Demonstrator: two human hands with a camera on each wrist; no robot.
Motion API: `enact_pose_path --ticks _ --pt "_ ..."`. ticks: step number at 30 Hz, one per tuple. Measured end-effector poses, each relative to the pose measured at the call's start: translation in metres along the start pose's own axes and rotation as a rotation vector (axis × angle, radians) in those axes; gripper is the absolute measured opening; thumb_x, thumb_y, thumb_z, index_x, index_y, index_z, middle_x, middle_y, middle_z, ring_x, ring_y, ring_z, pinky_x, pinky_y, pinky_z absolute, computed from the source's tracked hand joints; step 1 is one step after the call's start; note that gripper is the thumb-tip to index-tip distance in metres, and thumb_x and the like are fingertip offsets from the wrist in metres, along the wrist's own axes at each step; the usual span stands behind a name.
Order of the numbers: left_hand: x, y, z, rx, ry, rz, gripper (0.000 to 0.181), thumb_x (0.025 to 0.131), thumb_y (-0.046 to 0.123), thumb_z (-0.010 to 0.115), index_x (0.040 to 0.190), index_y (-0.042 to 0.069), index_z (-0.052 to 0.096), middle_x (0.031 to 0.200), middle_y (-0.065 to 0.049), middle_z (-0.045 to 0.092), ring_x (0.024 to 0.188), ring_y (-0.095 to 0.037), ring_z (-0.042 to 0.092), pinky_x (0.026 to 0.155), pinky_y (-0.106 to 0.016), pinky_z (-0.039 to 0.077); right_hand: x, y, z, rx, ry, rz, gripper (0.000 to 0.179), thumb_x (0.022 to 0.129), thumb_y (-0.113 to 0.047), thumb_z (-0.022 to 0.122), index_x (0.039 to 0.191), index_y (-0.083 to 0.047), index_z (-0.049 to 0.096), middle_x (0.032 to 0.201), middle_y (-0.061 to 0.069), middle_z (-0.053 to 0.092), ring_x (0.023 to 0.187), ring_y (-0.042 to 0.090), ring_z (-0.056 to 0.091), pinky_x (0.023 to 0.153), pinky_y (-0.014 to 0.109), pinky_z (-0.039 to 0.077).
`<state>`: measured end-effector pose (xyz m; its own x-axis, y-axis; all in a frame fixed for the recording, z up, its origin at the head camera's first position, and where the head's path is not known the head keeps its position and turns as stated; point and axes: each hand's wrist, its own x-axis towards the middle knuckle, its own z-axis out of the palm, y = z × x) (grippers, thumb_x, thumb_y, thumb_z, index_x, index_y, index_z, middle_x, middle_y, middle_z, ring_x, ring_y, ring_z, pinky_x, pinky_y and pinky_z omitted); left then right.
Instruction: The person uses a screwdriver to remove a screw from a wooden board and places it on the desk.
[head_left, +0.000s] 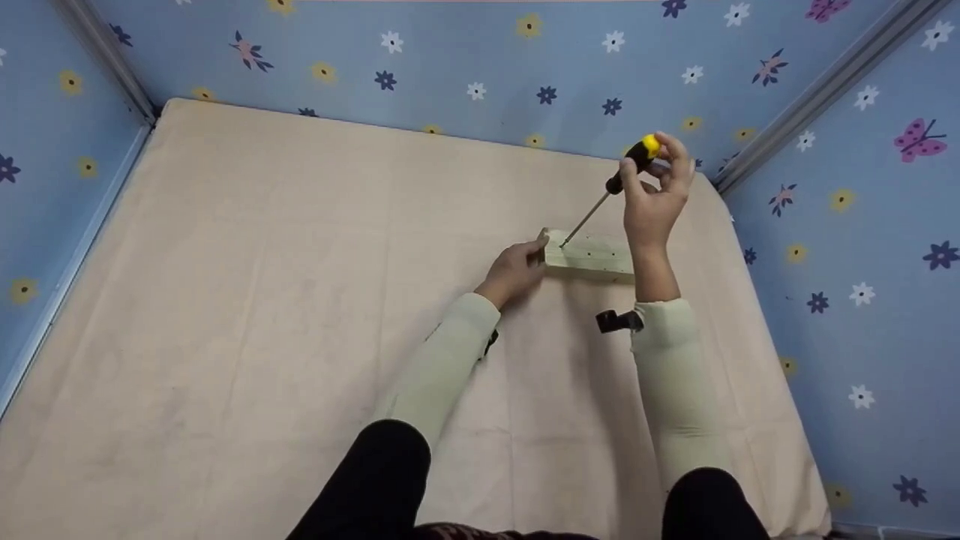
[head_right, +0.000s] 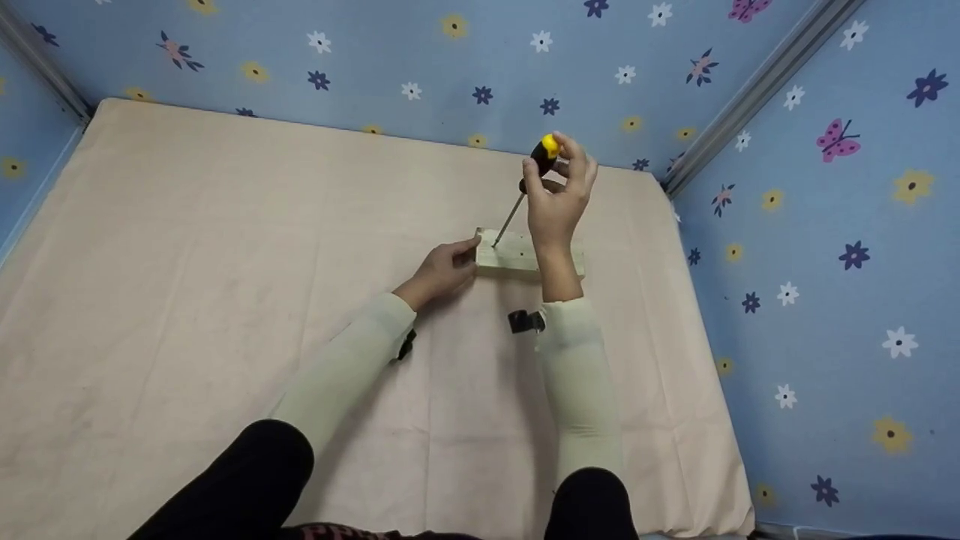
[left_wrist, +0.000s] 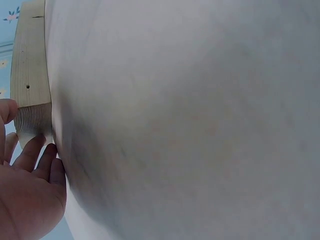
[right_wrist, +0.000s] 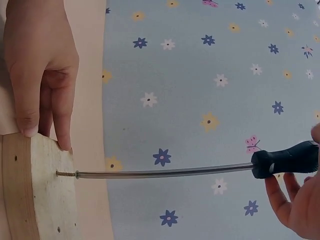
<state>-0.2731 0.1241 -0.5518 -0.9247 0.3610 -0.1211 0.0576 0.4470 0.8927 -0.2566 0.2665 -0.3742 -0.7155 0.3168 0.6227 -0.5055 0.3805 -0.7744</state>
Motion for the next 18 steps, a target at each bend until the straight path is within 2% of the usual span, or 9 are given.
enact_pose_path --ticks 4,13,18 --pt "0.0021 -0.0003 -0.0005 0.032 -0.022 -0.009 0.053 0.097 0.025 0.053 0.148 0.026 0.039 0.152 0.003 0.041 0.142 -0.016 0.036 0.116 -0.029 0.031 0.0008 -0.0003 -0.0005 0.019 -0.008 0.002 0.04 0.088 -0.002 0.065 0.126 0.004 0.052 0.104 0.005 0.055 0.09 0.017 0.059 0.071 0.02 0.055" --pt "0.0023 -0.0023 -0.0008 0.039 -0.012 0.036 0.051 0.096 0.024 0.055 0.146 0.024 0.043 0.15 0.001 0.045 0.14 -0.016 0.039 0.116 -0.03 0.032 0.0015 -0.0053 0.0008 0.014 -0.045 0.0 0.038 0.091 0.003 0.051 0.129 0.005 0.052 0.114 0.013 0.056 0.092 0.024 0.062 0.071 0.023 0.056" --pt "0.0024 -0.0029 0.0 0.047 -0.004 0.048 0.051 0.096 0.024 0.055 0.146 0.023 0.043 0.148 0.0 0.046 0.139 -0.017 0.04 0.115 -0.029 0.034 0.0016 -0.0036 0.002 -0.001 -0.03 0.007 0.039 0.089 -0.002 0.063 0.126 0.003 0.055 0.11 0.006 0.049 0.09 0.017 0.06 0.071 0.023 0.055"
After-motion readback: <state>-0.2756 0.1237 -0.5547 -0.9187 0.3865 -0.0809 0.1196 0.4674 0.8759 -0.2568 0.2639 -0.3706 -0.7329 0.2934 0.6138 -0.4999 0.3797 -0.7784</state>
